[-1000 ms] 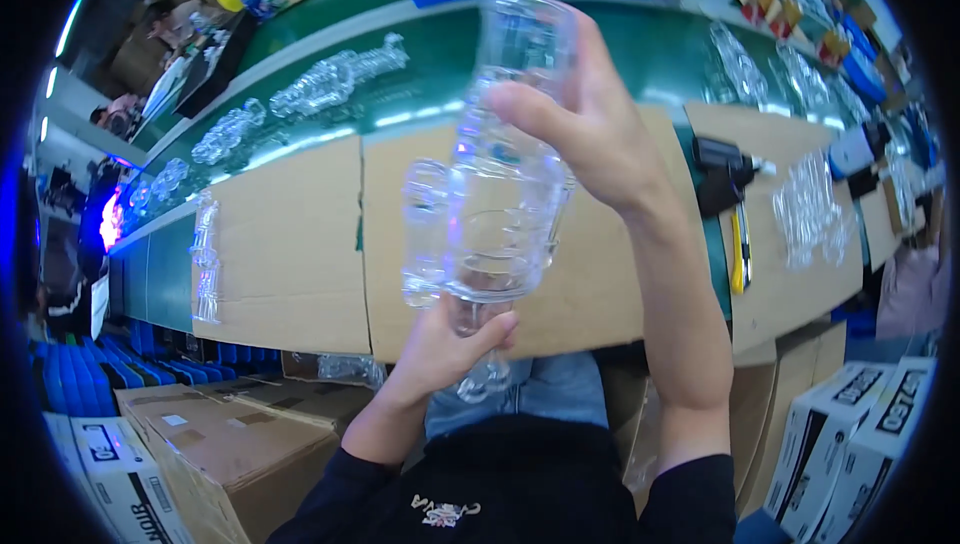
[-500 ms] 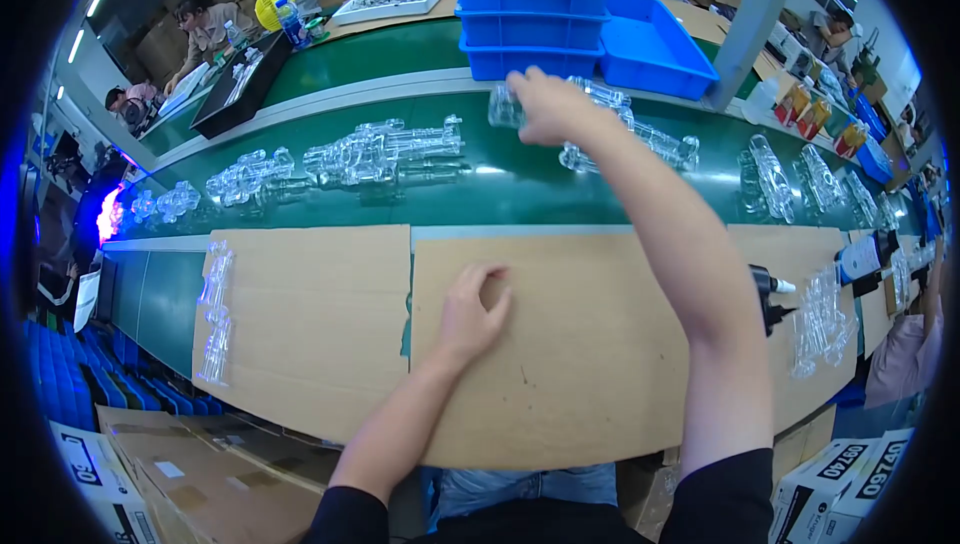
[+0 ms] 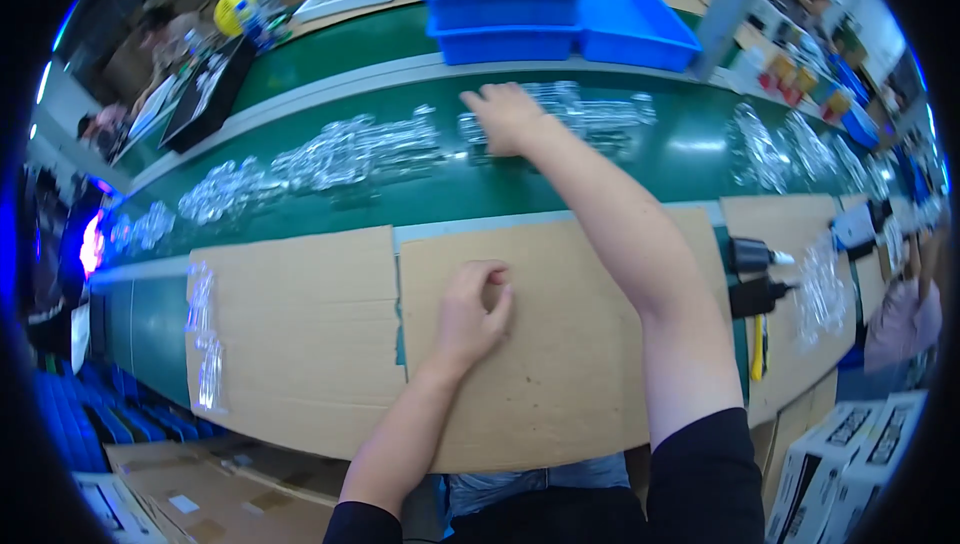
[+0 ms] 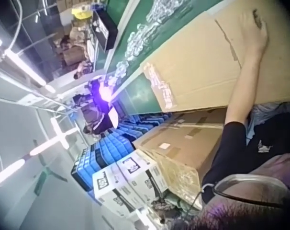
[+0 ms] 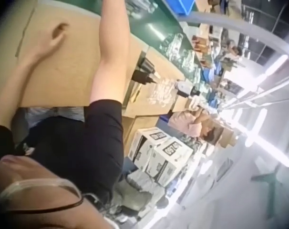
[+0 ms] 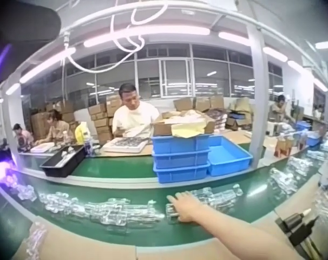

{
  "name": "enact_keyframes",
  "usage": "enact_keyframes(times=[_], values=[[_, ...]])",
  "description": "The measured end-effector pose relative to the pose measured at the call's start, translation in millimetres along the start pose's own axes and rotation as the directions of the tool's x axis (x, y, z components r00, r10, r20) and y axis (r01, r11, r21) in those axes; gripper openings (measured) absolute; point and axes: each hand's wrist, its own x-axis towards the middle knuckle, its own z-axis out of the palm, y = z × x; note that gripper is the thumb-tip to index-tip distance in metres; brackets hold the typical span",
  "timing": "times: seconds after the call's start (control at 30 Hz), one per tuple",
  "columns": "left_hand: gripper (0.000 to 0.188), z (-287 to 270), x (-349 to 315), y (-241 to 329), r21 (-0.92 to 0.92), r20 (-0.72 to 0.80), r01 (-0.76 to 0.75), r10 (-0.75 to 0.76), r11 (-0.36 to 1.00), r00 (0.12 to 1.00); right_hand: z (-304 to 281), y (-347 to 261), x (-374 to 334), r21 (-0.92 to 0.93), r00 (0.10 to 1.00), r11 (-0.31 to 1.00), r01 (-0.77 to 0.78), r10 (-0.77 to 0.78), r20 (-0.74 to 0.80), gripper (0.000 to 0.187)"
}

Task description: Applying glue and assembling components of clear plastic robot-shaped containers on an assembly line.

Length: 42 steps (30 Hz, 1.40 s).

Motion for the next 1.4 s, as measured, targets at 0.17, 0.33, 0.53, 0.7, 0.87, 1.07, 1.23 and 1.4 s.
enact_keyframes(times=[0.17, 0.33, 0.53, 0.7, 0.87, 1.07, 1.23, 1.4], values=[[0.026, 3.0, -0.4, 4.2, 0.078, 0.019, 0.037, -0.039, 0.996, 0.999, -51.0, -3.9, -61.8, -0.012, 0.998, 0.999, 0.053, -0.053, 0.017, 0.045], [0.026, -6.9, -10.8, -0.4, 0.093, -0.043, 0.130, -0.127, 0.987, 0.991, -115.7, -33.3, -189.6, 0.030, 0.966, 0.981, 0.191, -0.194, 0.172, 0.030], [0.030, -127.0, -17.2, -18.8, 0.362, -0.288, 0.130, -0.022, 0.923, 0.958, -169.5, -64.1, -405.1, 0.786, 0.989, 0.603, 0.138, -0.119, -0.082, 0.025], [0.034, -301.0, -63.9, -53.2, 0.701, -0.577, 0.480, 0.025, 0.528, 0.816, -61.6, -31.7, -514.1, 0.988, 0.605, -0.151, 0.023, 0.789, 0.107, 0.050], [0.060, -370.7, -124.1, -91.6, 0.635, -0.725, 0.746, -0.177, 0.201, 0.666, -31.7, -18.5, -528.6, 0.910, 0.443, -0.372, 0.182, 0.857, 0.262, 0.052], [0.080, -433.0, -116.8, -181.1, 0.636, -0.633, 0.707, -0.315, 0.309, 0.707, 2.8, 10.9, -525.5, 0.584, 0.677, -0.627, 0.515, 0.716, 0.172, 0.048], [0.070, -428.3, -67.9, -130.0, 0.758, -0.491, 0.410, 0.030, 0.508, 0.871, -16.2, 3.4, -486.0, 0.549, 0.537, -0.669, 0.501, 0.738, 0.410, 0.049], [0.066, -286.2, -29.8, 27.2, 0.455, -0.420, 0.156, 0.057, 0.877, 0.906, -24.4, 22.8, -472.6, 0.580, 0.467, -0.668, 0.466, 0.743, 0.480, 0.052]])
